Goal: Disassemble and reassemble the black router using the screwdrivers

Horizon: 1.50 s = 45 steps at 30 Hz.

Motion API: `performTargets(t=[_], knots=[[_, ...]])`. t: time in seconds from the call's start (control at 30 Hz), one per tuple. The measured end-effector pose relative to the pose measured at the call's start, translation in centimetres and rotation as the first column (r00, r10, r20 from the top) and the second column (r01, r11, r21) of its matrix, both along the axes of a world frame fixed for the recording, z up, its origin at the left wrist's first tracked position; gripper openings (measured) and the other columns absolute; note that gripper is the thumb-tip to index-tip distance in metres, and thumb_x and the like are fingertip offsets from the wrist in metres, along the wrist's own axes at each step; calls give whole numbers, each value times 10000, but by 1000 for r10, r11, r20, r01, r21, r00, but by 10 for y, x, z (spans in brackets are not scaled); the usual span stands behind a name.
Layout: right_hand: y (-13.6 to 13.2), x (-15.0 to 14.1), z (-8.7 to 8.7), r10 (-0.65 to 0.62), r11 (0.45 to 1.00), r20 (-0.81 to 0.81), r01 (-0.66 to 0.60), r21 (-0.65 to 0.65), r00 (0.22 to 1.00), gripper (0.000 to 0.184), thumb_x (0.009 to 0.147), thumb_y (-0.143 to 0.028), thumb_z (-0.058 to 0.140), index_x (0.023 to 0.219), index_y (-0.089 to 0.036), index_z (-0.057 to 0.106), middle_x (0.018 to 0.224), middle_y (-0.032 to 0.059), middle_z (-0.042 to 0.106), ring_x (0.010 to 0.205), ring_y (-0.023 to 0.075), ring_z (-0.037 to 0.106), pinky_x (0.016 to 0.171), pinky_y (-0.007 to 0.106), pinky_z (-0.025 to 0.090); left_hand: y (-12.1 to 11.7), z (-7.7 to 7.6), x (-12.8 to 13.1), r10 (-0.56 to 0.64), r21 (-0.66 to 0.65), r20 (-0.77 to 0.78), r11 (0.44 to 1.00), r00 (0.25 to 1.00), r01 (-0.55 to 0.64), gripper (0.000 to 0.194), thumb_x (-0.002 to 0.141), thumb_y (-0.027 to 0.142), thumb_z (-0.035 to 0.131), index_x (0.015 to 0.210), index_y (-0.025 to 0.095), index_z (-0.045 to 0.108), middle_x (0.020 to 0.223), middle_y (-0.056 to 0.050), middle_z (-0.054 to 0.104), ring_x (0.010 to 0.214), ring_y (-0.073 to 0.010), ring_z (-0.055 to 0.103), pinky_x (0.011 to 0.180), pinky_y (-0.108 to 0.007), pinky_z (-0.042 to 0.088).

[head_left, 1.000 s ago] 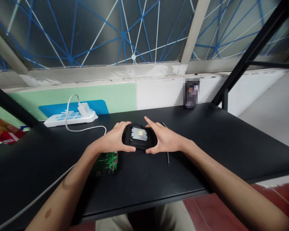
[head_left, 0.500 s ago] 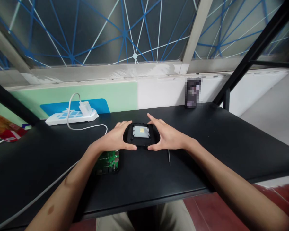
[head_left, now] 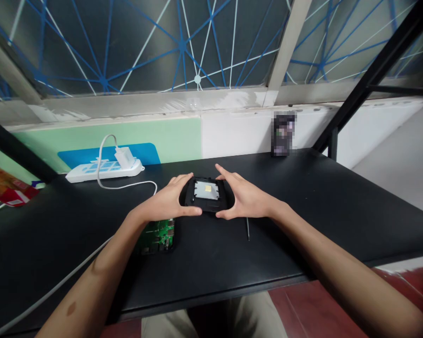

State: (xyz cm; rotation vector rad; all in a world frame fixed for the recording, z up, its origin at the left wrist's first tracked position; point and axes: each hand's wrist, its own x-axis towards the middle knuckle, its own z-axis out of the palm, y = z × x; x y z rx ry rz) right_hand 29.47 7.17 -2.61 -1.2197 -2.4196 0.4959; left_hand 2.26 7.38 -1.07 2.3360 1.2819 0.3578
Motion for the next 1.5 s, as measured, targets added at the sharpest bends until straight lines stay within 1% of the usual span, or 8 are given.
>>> performTargets(t=[0.17,0.27,0.6,0.77,0.97,1.27,1.33,1.5], knots=[[-2,-1,2,-1,1000,-10,1,18,1000,1308,647,-549,808,1615,-189,5,1456,192,511,1346,390,444,1098,598,404,-1,4,-2,8,-28,67,1000,998,-6,780,916,652,481,1549,245,277,1631,-126,293,1485,-339,316,1204,-532,277],[-2,-2,3,-6,1000,-1,6,15,1000,1310,644,-562,806,1615,-179,14,1460,197,502,1346,392,447,1095,592,410,0,2,-3,13,-29,67,1000,998,-11,714,940,594,450,1539,241,287,1626,-119,306,1479,-323,330,1205,-517,286],[-2,-2,3,-19,1000,13,19,14,1000,1330,635,-556,812,1612,-136,13,1456,197,514,1350,376,440,1107,555,413,1,0,-2,7,-7,42,1000,999,-7,786,920,618,477,1539,176,277,1613,-157,311,1480,-334,319,1205,-489,288],[-1,-2,2,-6,1000,-7,6,24,1000,1327,636,-573,806,1615,-167,8,1454,187,521,1345,389,441,1090,579,421,0,1,-2,15,-1,42,1000,999,-15,789,912,651,488,1539,218,281,1610,-144,322,1473,-342,329,1197,-520,293],[-1,1,5,2,1000,-54,-1,13,999,1314,624,-512,836,1615,-217,25,1461,153,512,1348,360,458,1126,569,396,-6,3,-1,1,32,-8,999,1000,-1,1058,748,713,685,1574,228,235,1611,-170,295,1480,-405,276,1174,-576,307],[-16,11,9,27,1000,-62,-27,-2,998,1320,621,-549,839,1615,-226,33,1465,139,500,1365,350,443,1159,559,367,-25,8,5,-68,86,-105,993,992,77,1106,755,685,685,1598,176,181,1624,-176,270,1483,-436,226,1180,-590,287],[-25,12,7,51,999,-44,-50,10,998,1328,615,-550,844,1615,-215,37,1452,145,506,1364,355,430,1149,557,380,-35,7,6,-73,95,-145,992,987,88,1094,763,665,683,1597,159,188,1619,-190,279,1477,-458,227,1175,-615,276],[-49,11,-5,118,992,11,-119,52,993,1299,635,-572,828,1614,-198,59,1422,183,523,1342,390,440,1117,612,386,-57,-5,4,-141,153,-181,974,973,170,1095,777,711,665,1596,163,187,1575,-198,371,1457,-434,322,1206,-604,217]])
